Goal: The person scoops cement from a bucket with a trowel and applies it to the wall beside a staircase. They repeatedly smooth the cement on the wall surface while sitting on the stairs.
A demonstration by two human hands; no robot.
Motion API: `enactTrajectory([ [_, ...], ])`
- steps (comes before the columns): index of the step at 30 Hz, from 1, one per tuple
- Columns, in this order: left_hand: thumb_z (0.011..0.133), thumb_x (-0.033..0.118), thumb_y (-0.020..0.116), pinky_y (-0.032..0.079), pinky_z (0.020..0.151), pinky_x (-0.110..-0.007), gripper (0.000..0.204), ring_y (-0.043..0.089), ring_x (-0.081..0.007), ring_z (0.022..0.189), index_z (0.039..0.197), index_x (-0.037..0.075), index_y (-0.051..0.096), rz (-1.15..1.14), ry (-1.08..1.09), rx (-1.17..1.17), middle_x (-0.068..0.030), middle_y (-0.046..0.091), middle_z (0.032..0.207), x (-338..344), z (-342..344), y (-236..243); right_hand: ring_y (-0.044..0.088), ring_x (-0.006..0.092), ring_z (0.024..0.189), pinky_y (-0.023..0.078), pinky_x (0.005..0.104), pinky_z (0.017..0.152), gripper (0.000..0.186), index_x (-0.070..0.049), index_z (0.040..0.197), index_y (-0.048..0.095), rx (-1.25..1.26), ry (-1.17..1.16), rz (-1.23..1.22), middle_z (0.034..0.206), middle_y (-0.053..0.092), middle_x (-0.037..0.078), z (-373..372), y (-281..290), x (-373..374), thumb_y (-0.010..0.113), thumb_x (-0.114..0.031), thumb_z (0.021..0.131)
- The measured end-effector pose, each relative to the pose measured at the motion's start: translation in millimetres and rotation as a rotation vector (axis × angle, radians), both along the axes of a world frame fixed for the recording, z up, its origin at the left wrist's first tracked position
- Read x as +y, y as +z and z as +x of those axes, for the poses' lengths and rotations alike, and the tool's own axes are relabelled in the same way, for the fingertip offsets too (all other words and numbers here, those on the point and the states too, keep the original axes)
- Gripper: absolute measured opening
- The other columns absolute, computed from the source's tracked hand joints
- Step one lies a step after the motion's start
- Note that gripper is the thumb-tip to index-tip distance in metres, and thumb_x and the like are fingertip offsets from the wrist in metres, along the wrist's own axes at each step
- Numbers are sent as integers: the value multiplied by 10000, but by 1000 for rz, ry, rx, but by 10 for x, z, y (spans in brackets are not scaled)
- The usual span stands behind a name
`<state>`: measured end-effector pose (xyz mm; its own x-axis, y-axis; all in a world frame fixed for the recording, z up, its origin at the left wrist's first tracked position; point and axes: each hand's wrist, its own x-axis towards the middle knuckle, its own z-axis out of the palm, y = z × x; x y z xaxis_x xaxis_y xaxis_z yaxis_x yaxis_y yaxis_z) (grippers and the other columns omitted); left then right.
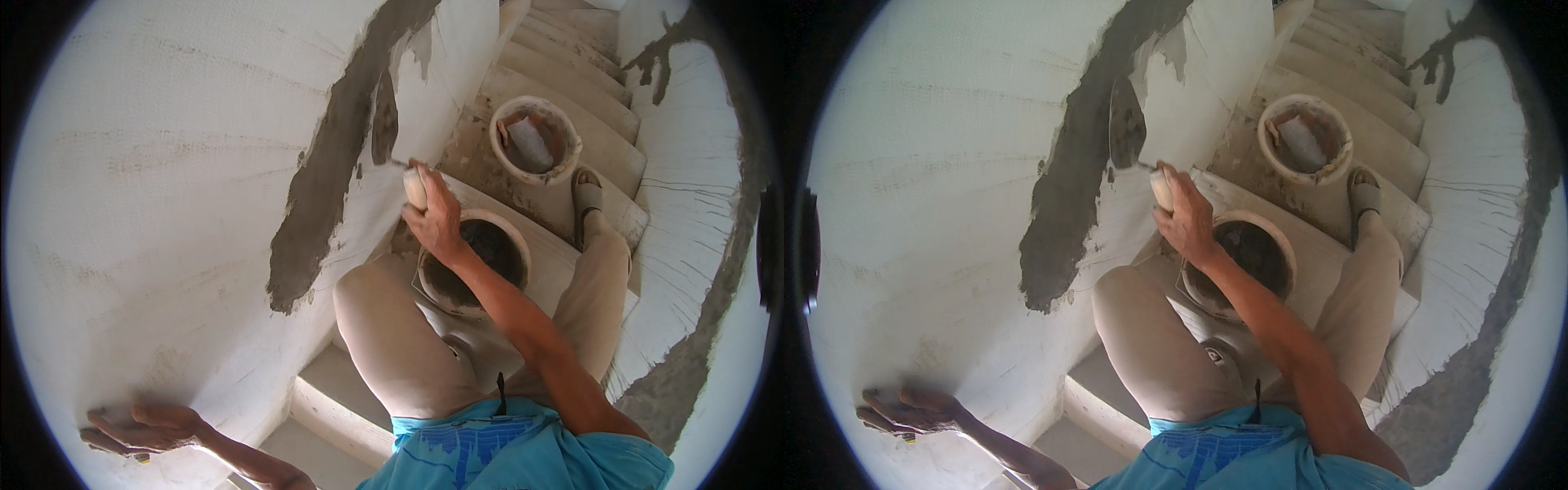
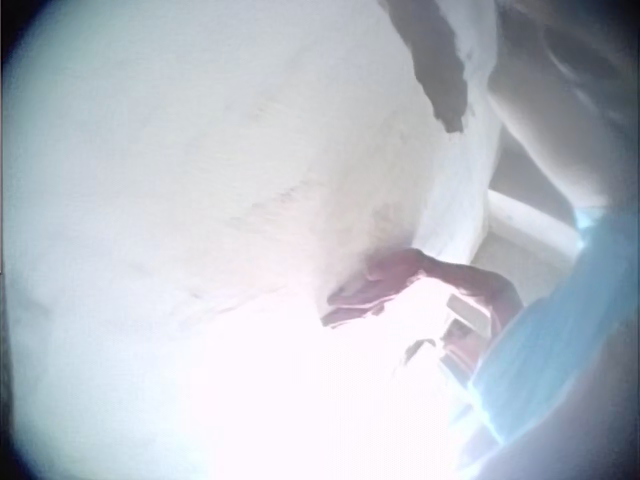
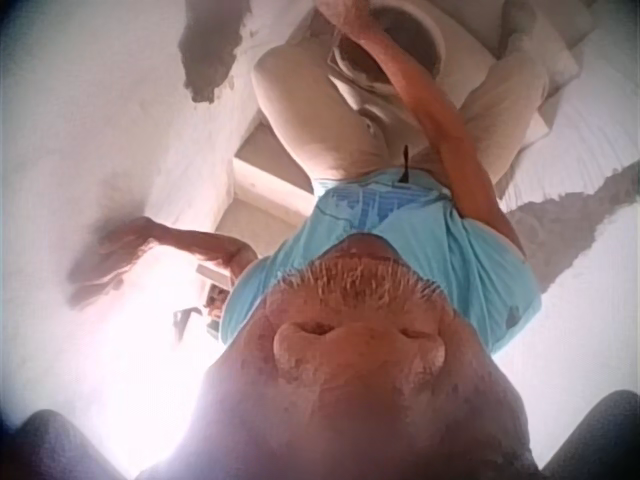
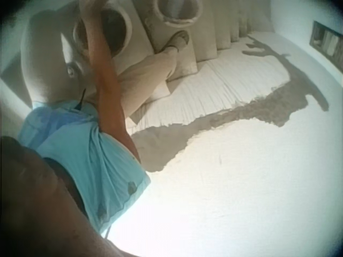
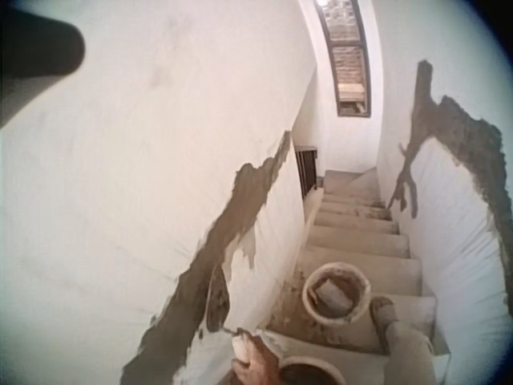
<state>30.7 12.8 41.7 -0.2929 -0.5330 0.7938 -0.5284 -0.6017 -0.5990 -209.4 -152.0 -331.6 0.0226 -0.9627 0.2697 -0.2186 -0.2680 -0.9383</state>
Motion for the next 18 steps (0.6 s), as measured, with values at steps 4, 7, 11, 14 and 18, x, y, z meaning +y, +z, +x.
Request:
enactTrajectory([
  [4, 997, 635, 243, 326, 1166, -575, 682, 331, -333, 1449, 1426, 184, 522, -16, 15, 4, -194, 396, 1523, -53, -33, 24, 631, 400, 929, 527, 433, 804, 668, -60, 1387, 479, -45, 16, -22, 1070, 596, 188, 234, -76, -9, 704, -44, 758],
  [7, 992, 640, 234, 325, 1159, -591, 685, 337, -333, 1446, 1424, 193, 524, -3, -15, 2, -188, 397, 1524, -52, -39, 13, 639, 396, 945, 535, 429, 798, 678, -71, 1388, 482, 78, 198, 110, 1083, 602, 183, 270, -179, 449, 721, -65, 754],
  [11, 980, 667, 234, 318, 1149, -586, 702, 329, -319, 1456, 1422, 208, 529, -31, 16, 12, -169, 395, 1536, -11, -7, 12, 642, 388, 935, 541, 434, 784, 673, -69, 1378, 492, 102, 347, 110, 1087, 609, 180, -34, -185, 815, 708, -48, 741],
  [14, 967, 696, 230, 295, 1151, -573, 720, 325, -295, 1464, 1417, 226, 538, -56, 14, 42, -143, 400, 1547, -10, -16, -12, 638, 379, 920, 539, 438, 769, 634, -70, 1346, 518, 42, 222, 29, 1052, 613, 170, -74, -121, 684, 677, -14, 735],
  [18, 979, 660, 237, 359, 1139, -568, 666, 355, -298, 1443, 1401, 248, 546, -41, -2, 29, -154, 416, 1524, -27, 3, -14, 632, 378, 922, 528, 426, 784, 606, -34, 1326, 520, 4, 110, -39, 1047, 608, 175, 53, 9, 327, 662, 1, 738],
])
